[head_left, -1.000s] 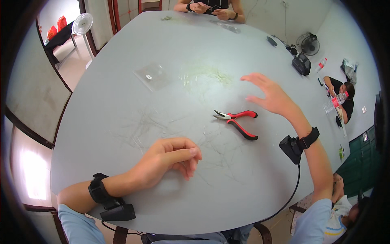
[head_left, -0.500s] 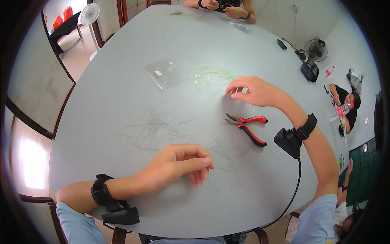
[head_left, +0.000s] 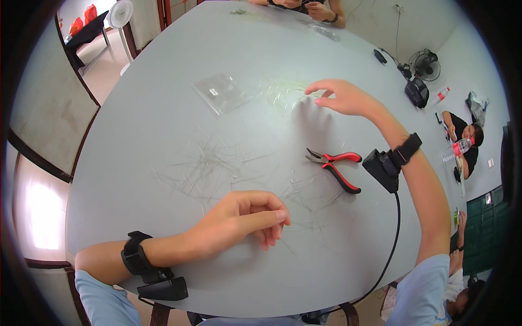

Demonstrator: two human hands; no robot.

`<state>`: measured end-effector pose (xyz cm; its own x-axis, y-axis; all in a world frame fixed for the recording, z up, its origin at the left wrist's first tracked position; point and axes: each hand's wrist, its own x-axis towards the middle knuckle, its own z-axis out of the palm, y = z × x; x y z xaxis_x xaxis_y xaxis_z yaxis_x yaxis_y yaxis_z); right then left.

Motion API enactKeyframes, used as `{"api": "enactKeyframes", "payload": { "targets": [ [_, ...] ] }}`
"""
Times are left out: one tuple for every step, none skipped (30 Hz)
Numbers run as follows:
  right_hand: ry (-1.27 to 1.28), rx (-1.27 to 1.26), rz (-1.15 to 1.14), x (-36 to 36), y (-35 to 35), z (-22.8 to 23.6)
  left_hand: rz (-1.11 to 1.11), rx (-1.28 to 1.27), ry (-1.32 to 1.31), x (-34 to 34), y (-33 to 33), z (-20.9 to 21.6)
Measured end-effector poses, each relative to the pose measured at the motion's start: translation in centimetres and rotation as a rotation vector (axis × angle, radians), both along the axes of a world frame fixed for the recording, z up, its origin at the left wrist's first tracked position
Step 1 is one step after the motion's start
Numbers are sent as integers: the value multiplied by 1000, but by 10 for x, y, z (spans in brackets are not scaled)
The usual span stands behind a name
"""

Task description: The person assembles components for a fishing rig by hand and with pliers, handling small clear segments of fishing line, threading them together, and using the pliers to tighten or cut the line over a white table.

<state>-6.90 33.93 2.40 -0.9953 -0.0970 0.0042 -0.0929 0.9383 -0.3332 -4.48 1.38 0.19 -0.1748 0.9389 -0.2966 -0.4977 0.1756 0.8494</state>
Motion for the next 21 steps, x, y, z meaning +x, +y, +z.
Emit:
{"api": "enactKeyframes", "payload": {
  "targets": [
    [-3,1,-2,6,-2,6,-2,1,-3,0,0,0],
    [-19,39,18,14,-1,14,-5,3,-2,0,1,0],
    [-32,73,41,22,-1,21,-5,0,2,1,2,0],
    [-34,71,40,30,-4,29,-6,-2,-1,0,2,1],
    [-150,97,68,39,-8,37,-4,-9,14,0,1,2],
    [-262,126,93,50,-10,42,-4,-13,32,0,1,3],
    [-263,128,90,60,-13,43,-7,-11,32,0,1,3],
    [-343,110,30,70,-15,42,1,-19,45,0,1,4],
    [-423,92,-33,80,-17,41,4,-27,57,0,1,4],
    [-412,98,-23,88,-15,37,0,-25,58,1,1,3],
    [-410,98,-27,92,-15,33,16,-26,56,1,1,3],
    [-407,79,-56,98,-15,30,27,-28,51,2,2,2],
    [-402,60,-85,102,-15,28,19,-26,51,3,2,1],
    [-402,59,-94,105,-16,25,34,-30,51,3,3,1],
    [-383,80,-102,106,-18,23,50,-33,53,4,3,2],
    [-364,101,-110,107,-20,22,43,-31,55,4,3,2],
    [-362,102,-118,109,-21,21,51,-33,54,4,3,2],
    [-291,166,-68,111,-21,19,60,-40,51,5,3,2],
    [-221,231,-19,114,-22,18,53,-41,51,4,4,2],
    [-222,230,-26,114,-21,20,62,-40,49,4,5,2],
    [-207,250,-19,115,-19,23,68,-36,46,4,5,2]
  ]
}}
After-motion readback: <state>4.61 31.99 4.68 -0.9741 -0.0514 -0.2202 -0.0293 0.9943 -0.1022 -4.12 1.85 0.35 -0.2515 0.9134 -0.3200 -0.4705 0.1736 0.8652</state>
